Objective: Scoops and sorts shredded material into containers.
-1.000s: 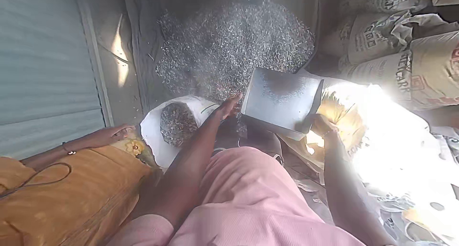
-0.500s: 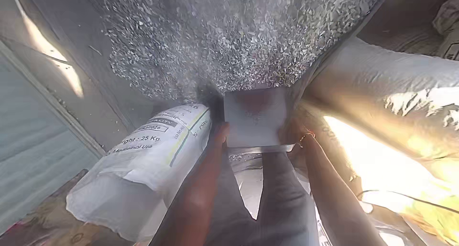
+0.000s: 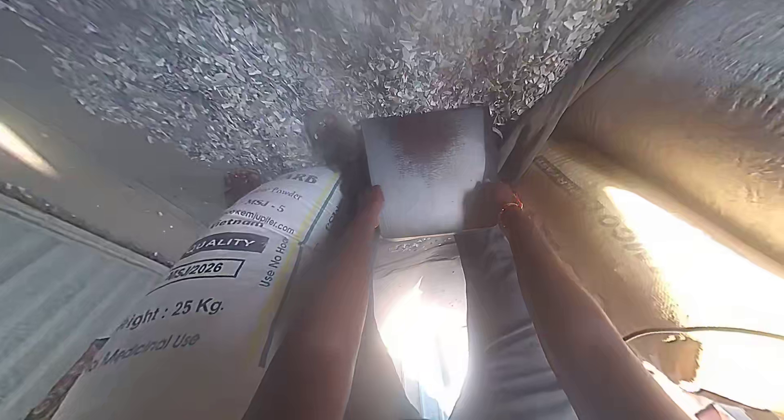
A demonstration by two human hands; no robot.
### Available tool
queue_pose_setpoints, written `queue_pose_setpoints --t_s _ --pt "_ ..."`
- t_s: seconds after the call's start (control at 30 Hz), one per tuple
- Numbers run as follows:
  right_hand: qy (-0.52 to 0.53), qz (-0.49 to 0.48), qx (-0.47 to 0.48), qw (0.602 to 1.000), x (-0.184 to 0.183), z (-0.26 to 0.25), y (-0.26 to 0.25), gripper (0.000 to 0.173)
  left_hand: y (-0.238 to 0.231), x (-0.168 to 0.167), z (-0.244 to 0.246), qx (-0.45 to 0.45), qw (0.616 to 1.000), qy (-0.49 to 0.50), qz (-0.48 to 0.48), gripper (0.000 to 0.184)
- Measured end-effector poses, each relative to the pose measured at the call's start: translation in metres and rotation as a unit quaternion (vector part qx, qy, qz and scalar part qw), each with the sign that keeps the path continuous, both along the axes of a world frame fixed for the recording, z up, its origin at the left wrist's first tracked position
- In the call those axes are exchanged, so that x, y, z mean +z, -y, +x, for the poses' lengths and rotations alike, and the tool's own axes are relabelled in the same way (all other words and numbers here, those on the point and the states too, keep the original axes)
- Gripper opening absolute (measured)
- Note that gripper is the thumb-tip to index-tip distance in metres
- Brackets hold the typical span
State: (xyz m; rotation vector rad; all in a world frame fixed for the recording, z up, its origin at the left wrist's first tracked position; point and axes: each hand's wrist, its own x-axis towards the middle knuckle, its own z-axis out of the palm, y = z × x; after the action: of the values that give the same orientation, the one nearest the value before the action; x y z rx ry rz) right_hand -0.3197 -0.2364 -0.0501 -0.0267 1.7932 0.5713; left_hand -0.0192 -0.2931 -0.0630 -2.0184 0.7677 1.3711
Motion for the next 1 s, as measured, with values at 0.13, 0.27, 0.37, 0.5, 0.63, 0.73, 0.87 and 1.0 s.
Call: queue_pose_setpoints --t_s 0.13,0.27,0.37,0.5,0.63,0.73,0.87,1.0 --pt "-0.029 -0.008 0.025 0.999 -0.009 0.005 0.005 0.047 0.021 -0.005 -0.023 0.077 0.992 0.076 0.068 0.039" --pt "-0.070 -0.034 -0.002 0.997 -0.014 0.006 0.008 0.054 0.001 -0.021 -0.009 0.100 0.993 0.054 -0.031 0.034" --pt "-0.111 -0.093 -0.036 0.989 -0.016 0.007 0.025 0.053 0.030 -0.019 -0.009 0.127 0.986 0.038 -0.101 0.031" --pt "-0.151 -0.202 -0.062 0.966 -0.017 0.019 0.080 0.051 0.096 -0.033 0.001 0.141 0.968 -0.015 -0.206 0.032" --pt "-0.140 -0.239 0.022 0.961 -0.044 0.001 0.135 0.051 0.161 -0.054 -0.013 0.025 0.997 -0.016 -0.072 0.046" --pt "-0.062 -0.138 0.161 0.975 -0.056 -0.039 0.145 0.052 0.193 -0.075 -0.023 -0.094 0.987 -0.063 0.118 0.049" --pt "-0.043 -0.237 0.169 0.956 -0.022 -0.072 0.151 0.045 0.258 -0.036 -0.027 -0.240 0.959 -0.138 -0.058 0.040" --pt "-0.181 -0.569 0.136 0.790 -0.007 -0.106 0.195 0.044 0.386 0.007 -0.043 -0.331 0.870 -0.121 -0.345 0.059"
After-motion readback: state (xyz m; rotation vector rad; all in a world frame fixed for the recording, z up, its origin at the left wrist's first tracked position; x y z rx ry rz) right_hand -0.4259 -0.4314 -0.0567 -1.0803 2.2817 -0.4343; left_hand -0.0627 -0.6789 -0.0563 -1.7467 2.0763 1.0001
